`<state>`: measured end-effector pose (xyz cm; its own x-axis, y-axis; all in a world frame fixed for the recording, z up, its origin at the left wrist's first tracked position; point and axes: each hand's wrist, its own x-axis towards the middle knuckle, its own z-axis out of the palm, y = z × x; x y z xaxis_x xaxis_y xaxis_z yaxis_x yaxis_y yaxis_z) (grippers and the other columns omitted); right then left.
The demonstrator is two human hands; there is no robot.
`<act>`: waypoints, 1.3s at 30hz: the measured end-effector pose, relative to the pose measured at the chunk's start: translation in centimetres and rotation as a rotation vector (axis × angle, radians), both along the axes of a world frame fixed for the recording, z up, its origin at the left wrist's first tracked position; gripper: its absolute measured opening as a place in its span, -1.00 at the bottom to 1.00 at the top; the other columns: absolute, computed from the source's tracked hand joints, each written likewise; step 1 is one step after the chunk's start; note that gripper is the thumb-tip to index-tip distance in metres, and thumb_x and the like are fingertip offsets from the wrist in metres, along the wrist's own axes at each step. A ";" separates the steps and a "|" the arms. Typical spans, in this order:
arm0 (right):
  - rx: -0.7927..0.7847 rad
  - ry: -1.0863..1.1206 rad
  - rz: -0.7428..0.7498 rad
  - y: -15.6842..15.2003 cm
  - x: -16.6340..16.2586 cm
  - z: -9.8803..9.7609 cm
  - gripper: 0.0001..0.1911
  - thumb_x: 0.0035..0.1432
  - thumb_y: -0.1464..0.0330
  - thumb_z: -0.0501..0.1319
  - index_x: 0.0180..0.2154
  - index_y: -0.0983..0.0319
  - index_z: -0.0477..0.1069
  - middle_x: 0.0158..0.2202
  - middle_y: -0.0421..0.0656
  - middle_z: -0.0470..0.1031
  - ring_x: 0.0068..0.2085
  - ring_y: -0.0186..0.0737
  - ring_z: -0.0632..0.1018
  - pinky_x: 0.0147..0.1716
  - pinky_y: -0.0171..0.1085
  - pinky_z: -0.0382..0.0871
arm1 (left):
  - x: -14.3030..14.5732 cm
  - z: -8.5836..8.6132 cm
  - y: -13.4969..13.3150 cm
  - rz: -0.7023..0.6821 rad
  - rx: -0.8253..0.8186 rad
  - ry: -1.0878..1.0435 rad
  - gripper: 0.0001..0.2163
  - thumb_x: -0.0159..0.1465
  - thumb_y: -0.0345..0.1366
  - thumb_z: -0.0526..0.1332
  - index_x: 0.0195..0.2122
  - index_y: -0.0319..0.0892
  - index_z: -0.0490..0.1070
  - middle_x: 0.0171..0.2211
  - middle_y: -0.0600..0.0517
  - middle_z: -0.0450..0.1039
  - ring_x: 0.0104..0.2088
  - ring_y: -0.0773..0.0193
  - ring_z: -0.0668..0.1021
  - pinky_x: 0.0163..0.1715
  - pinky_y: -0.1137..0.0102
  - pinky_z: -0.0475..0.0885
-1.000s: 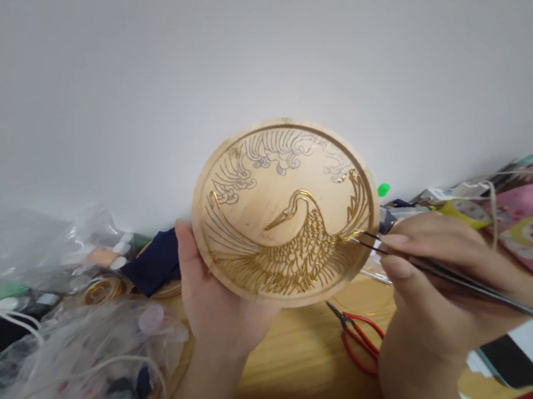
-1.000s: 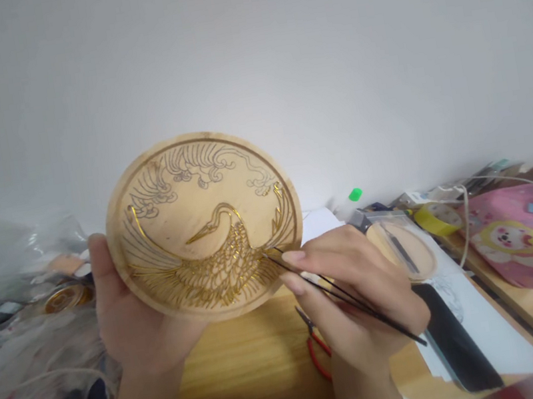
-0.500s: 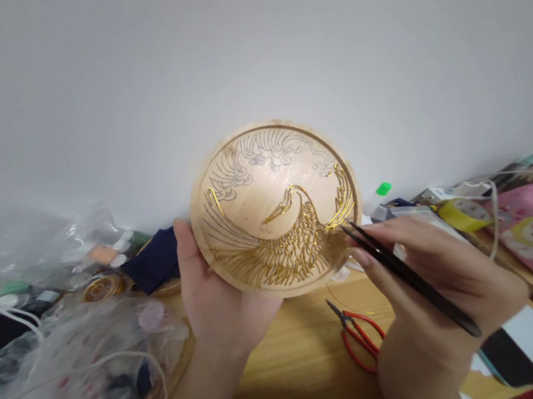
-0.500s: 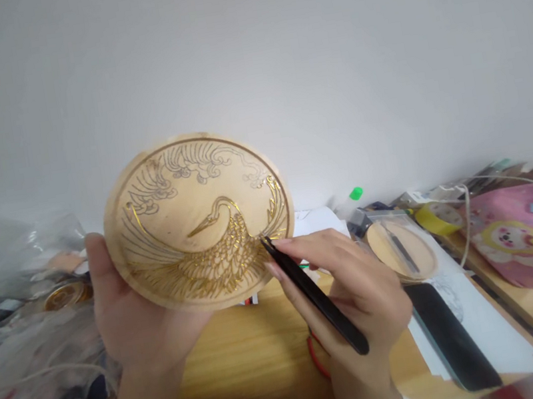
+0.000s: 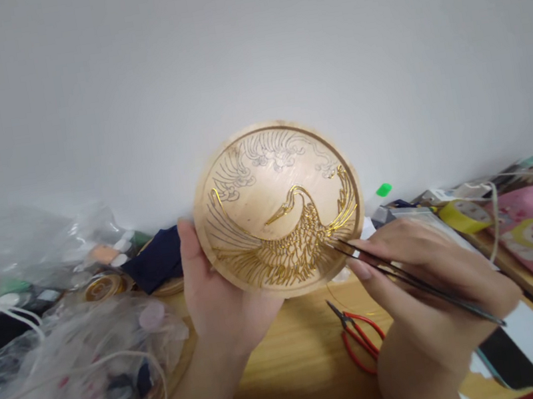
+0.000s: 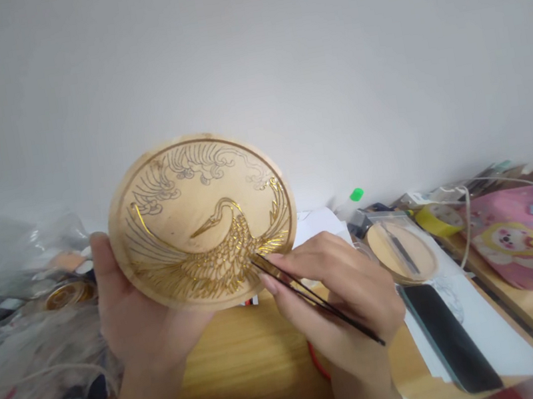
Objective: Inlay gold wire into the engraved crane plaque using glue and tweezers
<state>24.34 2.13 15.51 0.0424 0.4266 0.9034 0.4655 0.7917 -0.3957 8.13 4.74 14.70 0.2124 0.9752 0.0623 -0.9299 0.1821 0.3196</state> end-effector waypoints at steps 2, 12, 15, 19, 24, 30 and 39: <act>0.001 -0.031 0.026 -0.1 0.1 0.1 -0.73 0.00 0.61 0.34 -0.25 0.22 0.59 -0.50 -0.22 0.56 -0.50 -0.27 0.51 -0.53 -0.24 0.36 | 0.0 0.1 0.0 -0.002 0.002 0.002 -0.51 0.35 0.20 -0.10 0.03 0.19 0.49 0.01 0.26 0.55 0.35 0.14 0.22 0.37 0.08 0.01; -0.066 -0.035 -0.099 -0.3 -0.1 -0.1 -0.78 0.04 0.55 0.35 -0.27 0.15 0.60 -0.50 -0.22 0.57 -0.52 -0.27 0.50 -0.50 -0.22 0.35 | 0.0 0.4 0.2 0.012 -0.041 -0.007 -0.47 0.35 0.22 -0.15 -0.03 0.18 0.53 -0.10 0.23 0.60 0.34 0.12 0.24 0.37 0.02 -0.05; -0.085 -0.022 -0.112 -0.3 -0.2 -0.1 -0.78 0.06 0.54 0.35 -0.26 0.14 0.61 -0.49 -0.22 0.58 -0.52 -0.27 0.50 -0.51 -0.22 0.34 | 0.1 0.4 0.2 0.008 -0.054 -0.019 -0.46 0.36 0.20 -0.19 -0.07 0.20 0.55 -0.13 0.24 0.61 0.34 0.13 0.24 0.36 -0.01 -0.04; -0.089 -0.035 -0.087 -0.2 -0.2 0.0 -0.74 0.04 0.58 0.35 -0.23 0.16 0.61 -0.49 -0.22 0.57 -0.52 -0.29 0.49 -0.52 -0.23 0.31 | 0.1 0.5 0.1 -0.001 -0.036 -0.027 -0.48 0.36 0.19 -0.18 -0.12 0.23 0.56 -0.14 0.25 0.61 0.33 0.11 0.26 0.35 -0.04 -0.01; -0.096 -0.020 -0.083 -0.1 -0.2 -0.1 -0.73 0.06 0.56 0.35 -0.21 0.14 0.60 -0.49 -0.23 0.57 -0.53 -0.30 0.48 -0.53 -0.24 0.30 | 0.0 0.2 0.2 -0.005 -0.009 -0.030 -0.52 0.36 0.18 -0.13 -0.07 0.21 0.55 -0.08 0.26 0.59 0.35 0.10 0.23 0.36 -0.03 0.00; -0.099 -0.028 -0.115 -0.2 -0.3 -0.2 -0.79 0.08 0.50 0.35 -0.23 0.13 0.61 -0.47 -0.21 0.60 -0.53 -0.27 0.50 -0.53 -0.22 0.34 | 0.0 0.0 0.0 -0.021 0.019 -0.032 -0.50 0.35 0.20 -0.13 -0.06 0.19 0.55 -0.05 0.28 0.58 0.37 0.14 0.18 0.37 0.03 0.00; -0.084 -0.020 -0.067 -0.1 -0.3 -0.1 -0.73 0.06 0.56 0.35 -0.20 0.15 0.61 -0.48 -0.21 0.58 -0.50 -0.28 0.50 -0.50 -0.23 0.30 | 0.1 0.3 0.1 -0.014 0.000 -0.029 -0.44 0.36 0.21 -0.21 -0.14 0.20 0.57 -0.10 0.29 0.60 0.38 0.19 0.14 0.38 0.04 -0.03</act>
<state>24.04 2.00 15.40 0.0552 0.4977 0.8656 0.5246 0.7232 -0.4492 8.21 4.86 15.04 0.2246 0.9720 0.0686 -0.9360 0.1956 0.2928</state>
